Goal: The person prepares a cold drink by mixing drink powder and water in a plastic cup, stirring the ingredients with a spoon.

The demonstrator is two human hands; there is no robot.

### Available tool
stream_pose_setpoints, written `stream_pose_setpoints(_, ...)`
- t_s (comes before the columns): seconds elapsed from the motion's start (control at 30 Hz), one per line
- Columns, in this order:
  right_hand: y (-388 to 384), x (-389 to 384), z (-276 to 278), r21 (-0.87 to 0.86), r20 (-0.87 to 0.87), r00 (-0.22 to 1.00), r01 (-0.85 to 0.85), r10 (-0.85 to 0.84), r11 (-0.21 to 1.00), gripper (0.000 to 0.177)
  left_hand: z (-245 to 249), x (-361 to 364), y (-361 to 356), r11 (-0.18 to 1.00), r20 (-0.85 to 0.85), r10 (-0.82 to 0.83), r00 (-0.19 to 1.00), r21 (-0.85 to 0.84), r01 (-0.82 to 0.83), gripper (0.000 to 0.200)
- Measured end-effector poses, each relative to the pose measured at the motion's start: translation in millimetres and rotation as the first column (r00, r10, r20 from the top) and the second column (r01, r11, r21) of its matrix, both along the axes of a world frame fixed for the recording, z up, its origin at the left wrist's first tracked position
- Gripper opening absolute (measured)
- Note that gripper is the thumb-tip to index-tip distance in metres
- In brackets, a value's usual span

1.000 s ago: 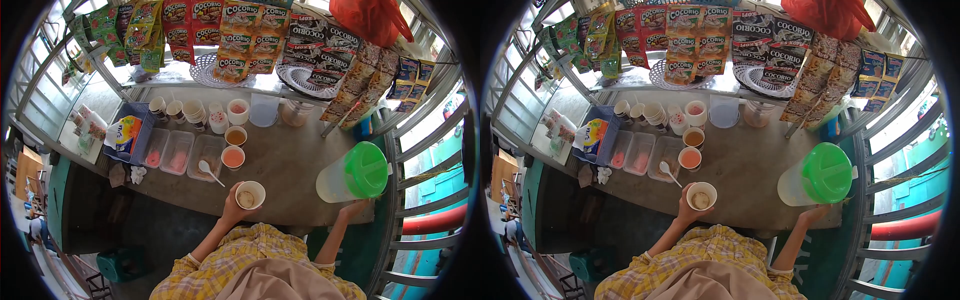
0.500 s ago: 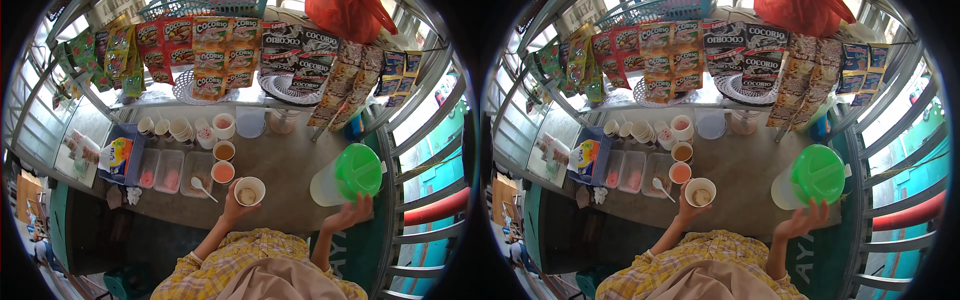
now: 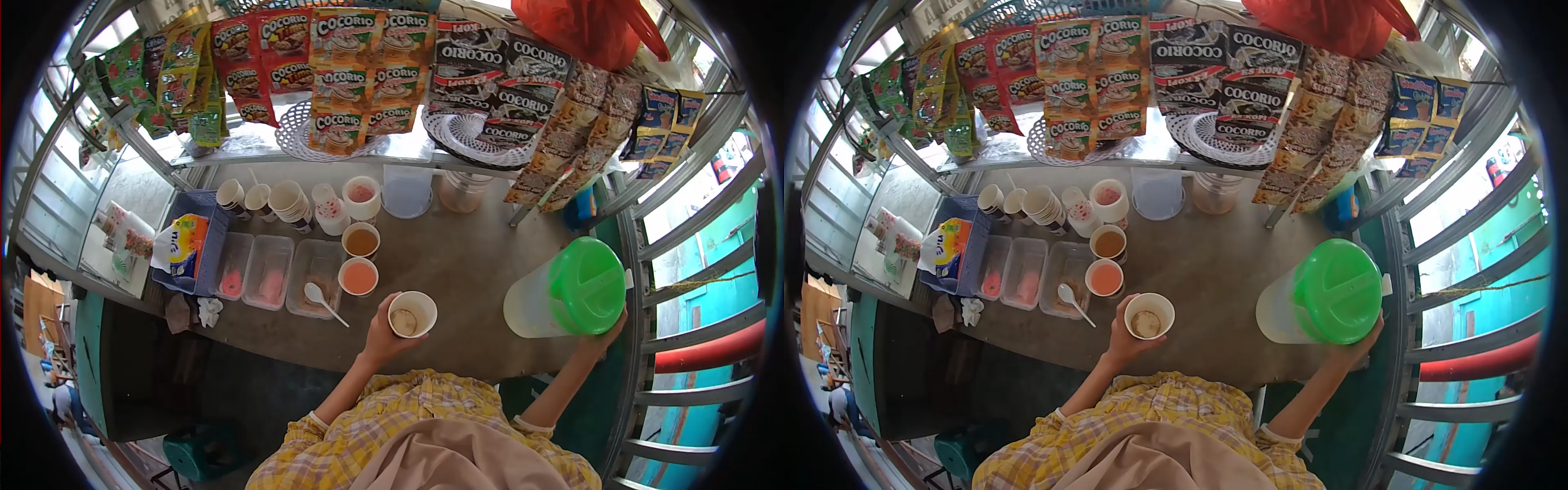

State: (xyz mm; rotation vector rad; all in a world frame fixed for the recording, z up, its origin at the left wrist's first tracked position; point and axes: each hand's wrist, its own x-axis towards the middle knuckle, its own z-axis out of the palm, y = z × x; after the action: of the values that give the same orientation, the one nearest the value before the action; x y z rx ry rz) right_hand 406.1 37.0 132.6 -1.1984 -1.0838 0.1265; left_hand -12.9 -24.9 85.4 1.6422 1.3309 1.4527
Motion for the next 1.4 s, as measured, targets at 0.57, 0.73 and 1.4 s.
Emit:
stream_pose_setpoints(0.57, 23.5, -30.3, 85.9, -0.017, -0.752, 0.465, -0.723, 0.468, 0.691, 0.055, 31.3, 40.4, 20.5, 0.932, 0.003, -0.342, 0.940, -0.129, 0.340, 0.085)
stream_pose_setpoints(0.73, 13.6, -68.0, 106.5, -0.031, -0.713, 0.520, -0.694, 0.471, 0.719, 0.054, 41.8, 49.0, 22.9, 0.901, 0.029, -0.401, 0.915, -0.166, 0.400, 0.085)
stream_pose_setpoints(1.4, 27.9, -107.9, 105.5, -0.098, -0.588, 0.482, -0.839, 0.649, 0.535, 0.057, 31.9, 36.5, 17.7, 0.931, -0.012, -0.343, 0.939, -0.137, 0.338, 0.091)
